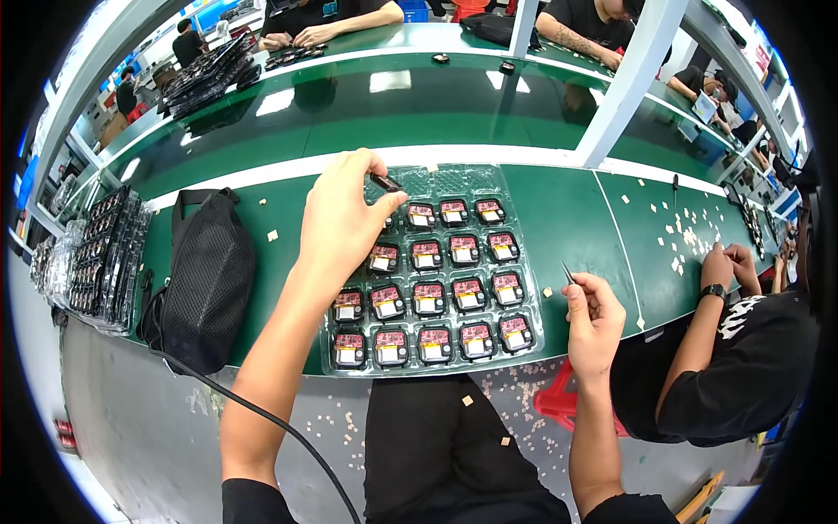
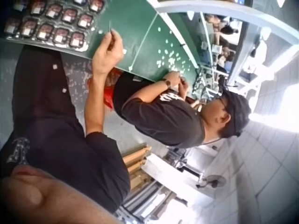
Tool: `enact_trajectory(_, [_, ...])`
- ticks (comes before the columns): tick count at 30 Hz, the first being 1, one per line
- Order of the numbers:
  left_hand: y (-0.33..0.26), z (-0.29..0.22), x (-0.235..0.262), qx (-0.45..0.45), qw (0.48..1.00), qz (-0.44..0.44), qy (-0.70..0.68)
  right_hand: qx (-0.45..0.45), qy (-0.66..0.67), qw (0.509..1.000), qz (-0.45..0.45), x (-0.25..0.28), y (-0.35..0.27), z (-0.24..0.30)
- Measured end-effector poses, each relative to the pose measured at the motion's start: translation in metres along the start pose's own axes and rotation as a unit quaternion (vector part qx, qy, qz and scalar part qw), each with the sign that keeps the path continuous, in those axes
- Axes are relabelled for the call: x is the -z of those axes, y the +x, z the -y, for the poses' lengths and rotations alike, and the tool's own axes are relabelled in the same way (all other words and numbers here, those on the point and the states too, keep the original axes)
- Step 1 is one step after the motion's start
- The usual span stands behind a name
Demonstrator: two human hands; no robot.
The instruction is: The worker is assembling small memory card components by inserting a microchip into a plastic casing using a small tool.
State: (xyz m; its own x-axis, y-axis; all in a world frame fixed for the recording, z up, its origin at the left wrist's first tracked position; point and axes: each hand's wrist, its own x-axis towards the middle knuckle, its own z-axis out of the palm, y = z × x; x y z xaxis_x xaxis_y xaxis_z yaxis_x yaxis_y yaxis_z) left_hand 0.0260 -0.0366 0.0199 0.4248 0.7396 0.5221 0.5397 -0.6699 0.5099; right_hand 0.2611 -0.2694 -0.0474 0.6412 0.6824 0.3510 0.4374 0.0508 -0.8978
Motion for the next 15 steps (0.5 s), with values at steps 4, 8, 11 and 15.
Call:
enact_trajectory(4, [0.011, 0.022, -0.026, 0.026, 0.998, 0.026, 0.054, 0.014, -0.036, 0.999, 0.003, 0.001, -0.001, -0.002])
enact_trajectory(8, [0.008, 0.026, -0.033, 0.035, 0.995, 0.028, 0.093, 0.018, -0.054, 0.998, 0.008, 0.003, -0.002, -0.004])
enact_trajectory(11, [0.007, 0.030, -0.031, 0.017, 0.989, 0.052, 0.140, 0.026, -0.072, 0.997, 0.013, 0.001, -0.001, -0.002])
enact_trajectory(15, [0.006, 0.038, -0.032, -0.030, 0.988, 0.029, 0.147, 0.012, -0.052, 0.999, 0.012, -0.002, 0.001, 0.002])
